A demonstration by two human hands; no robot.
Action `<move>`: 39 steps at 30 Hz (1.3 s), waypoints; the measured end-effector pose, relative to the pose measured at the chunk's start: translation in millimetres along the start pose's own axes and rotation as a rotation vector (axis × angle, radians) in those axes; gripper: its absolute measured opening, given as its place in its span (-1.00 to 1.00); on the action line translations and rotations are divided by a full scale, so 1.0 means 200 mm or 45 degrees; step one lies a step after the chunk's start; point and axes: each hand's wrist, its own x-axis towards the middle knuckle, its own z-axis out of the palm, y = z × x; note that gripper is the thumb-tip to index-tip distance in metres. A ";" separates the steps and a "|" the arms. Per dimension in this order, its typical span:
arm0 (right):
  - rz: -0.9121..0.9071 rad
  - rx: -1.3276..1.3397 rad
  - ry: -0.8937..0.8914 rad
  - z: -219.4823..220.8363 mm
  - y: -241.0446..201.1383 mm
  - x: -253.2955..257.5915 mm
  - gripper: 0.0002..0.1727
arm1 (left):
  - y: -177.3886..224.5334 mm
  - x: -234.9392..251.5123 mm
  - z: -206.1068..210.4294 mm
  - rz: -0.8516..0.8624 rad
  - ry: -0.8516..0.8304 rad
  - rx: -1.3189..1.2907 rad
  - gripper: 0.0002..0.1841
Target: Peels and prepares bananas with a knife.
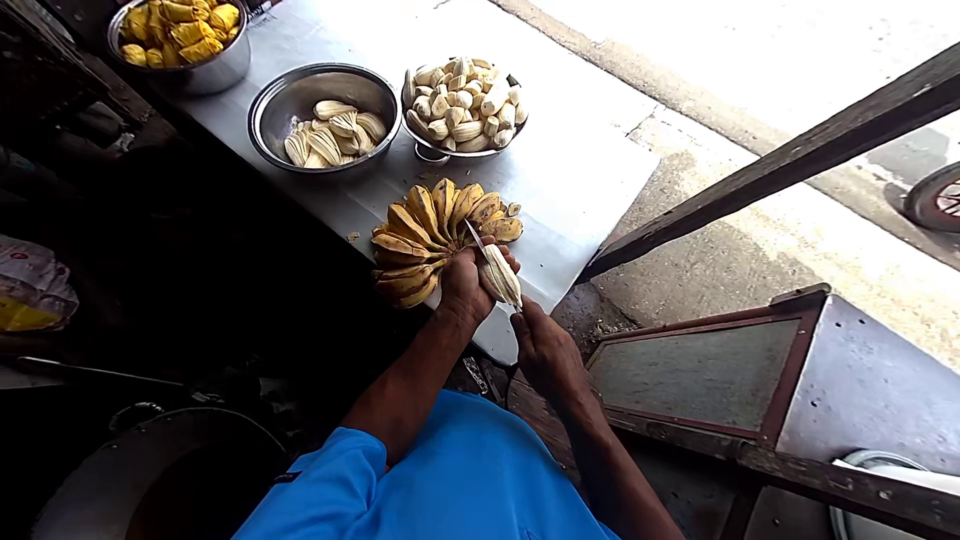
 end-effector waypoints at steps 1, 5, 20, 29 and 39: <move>-0.012 0.009 0.000 0.00 0.02 -0.02 -0.48 | 0.00 0.00 0.00 0.009 0.002 -0.004 -0.63; 0.003 0.045 -0.026 0.02 0.05 0.02 -0.50 | -0.04 0.03 -0.02 0.040 0.010 -0.012 -0.67; -0.006 0.942 -0.036 -0.07 0.03 -0.07 -0.49 | 0.12 0.17 -0.17 0.166 -0.424 -0.062 -0.72; -0.185 0.205 0.046 0.02 0.01 -0.07 -0.58 | 0.15 0.16 -0.03 0.252 0.043 -0.066 -0.57; -0.193 0.143 0.033 0.04 0.02 -0.07 -0.57 | 0.13 0.12 0.01 0.374 0.138 0.169 -0.67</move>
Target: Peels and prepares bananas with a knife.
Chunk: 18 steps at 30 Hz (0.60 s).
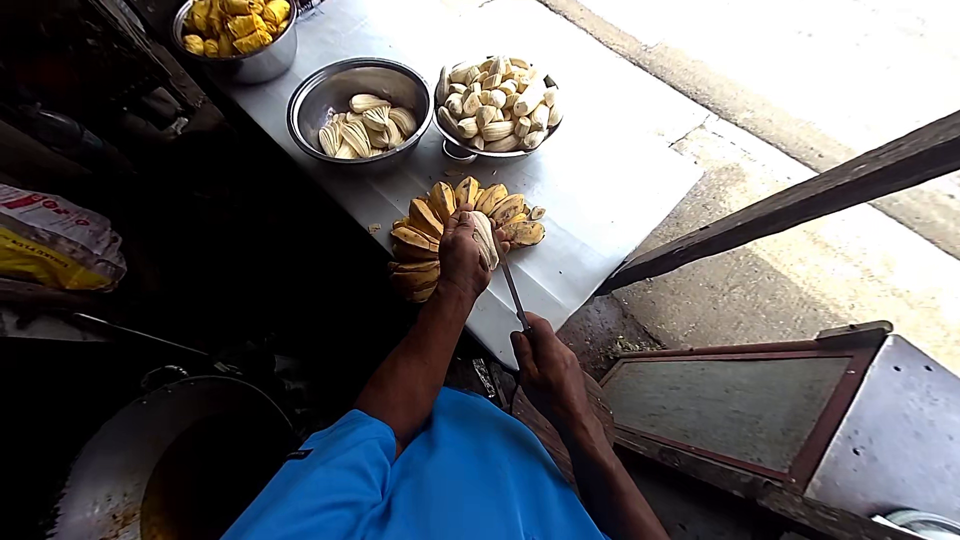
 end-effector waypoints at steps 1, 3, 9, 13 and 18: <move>0.001 -0.008 0.002 0.00 0.00 0.00 -0.57 | 0.00 -0.01 0.00 0.001 -0.002 0.005 -0.68; 0.020 -0.039 0.009 0.01 0.00 0.00 -0.57 | -0.01 -0.02 0.01 0.003 -0.007 0.008 -0.70; 0.091 -0.181 -0.020 0.04 -0.02 0.13 -0.61 | -0.10 -0.10 0.01 0.016 -0.052 0.089 -0.71; 0.100 -0.199 -0.043 0.05 -0.01 0.22 -0.66 | -0.16 -0.16 0.00 0.017 -0.082 0.119 -0.72; 0.118 -0.325 -0.057 0.06 0.00 0.09 -0.58 | -0.14 -0.18 -0.02 -0.001 -0.044 0.107 -0.71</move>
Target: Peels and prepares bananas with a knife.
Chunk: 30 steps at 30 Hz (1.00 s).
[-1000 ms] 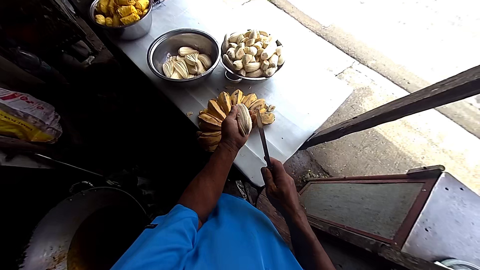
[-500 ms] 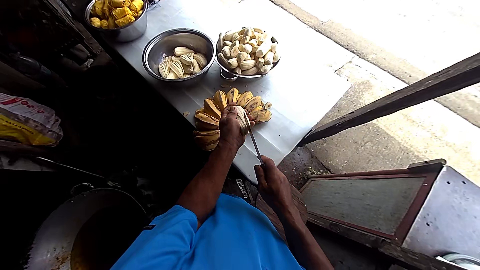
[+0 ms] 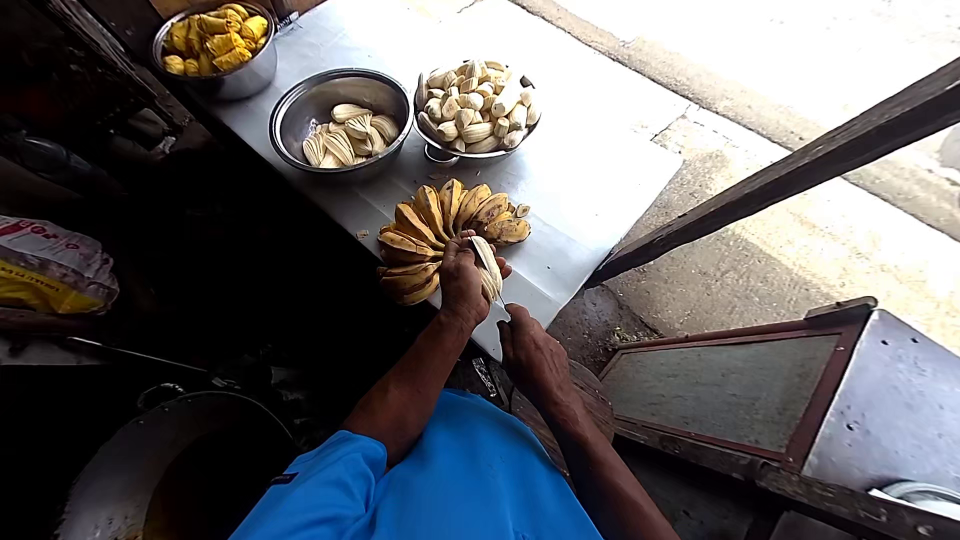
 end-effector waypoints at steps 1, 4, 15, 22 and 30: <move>0.013 0.008 -0.014 0.01 0.00 0.01 -0.58 | -0.02 -0.01 -0.01 0.002 -0.007 0.010 -0.71; 0.024 0.052 -0.027 0.02 0.01 0.08 -0.63 | -0.04 -0.01 -0.01 -0.031 -0.044 0.029 -0.68; -0.071 0.348 -0.047 -0.12 0.04 -0.18 -0.57 | 0.07 0.10 -0.05 -0.120 -0.008 -0.066 -0.65; 0.066 0.095 -0.140 -0.06 -0.01 0.01 -0.61 | -0.02 0.00 -0.02 -0.066 -0.043 0.020 -0.73; 0.022 -0.016 -0.014 0.00 0.02 -0.06 -0.57 | -0.01 -0.05 -0.03 -0.076 -0.056 0.061 -0.68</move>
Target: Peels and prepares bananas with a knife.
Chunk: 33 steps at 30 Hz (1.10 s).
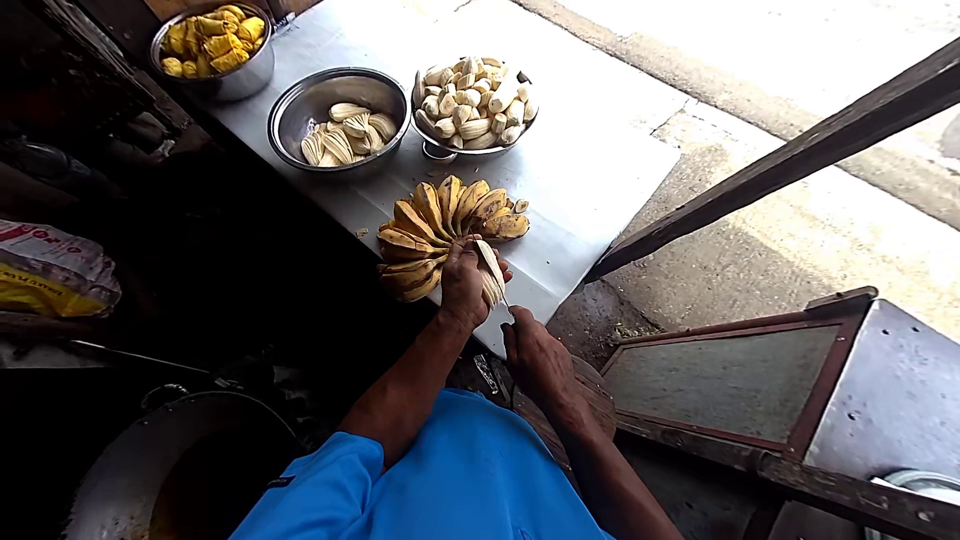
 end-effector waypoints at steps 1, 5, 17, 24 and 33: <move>0.015 0.021 -0.023 0.01 0.00 0.02 -0.58 | -0.02 0.00 -0.01 0.012 -0.019 0.017 -0.68; 0.030 0.098 -0.077 0.01 -0.01 0.12 -0.63 | -0.04 -0.01 -0.01 -0.010 -0.063 0.081 -0.64; -0.009 0.248 -0.068 -0.09 0.02 -0.08 -0.56 | 0.05 0.09 -0.01 -0.058 0.016 -0.072 -0.67; 0.048 0.025 -0.053 -0.03 -0.02 0.10 -0.62 | -0.04 -0.06 0.01 -0.026 -0.013 0.120 -0.64; 0.052 0.074 -0.103 -0.02 0.01 0.12 -0.61 | -0.05 -0.04 -0.01 0.011 -0.107 0.135 -0.63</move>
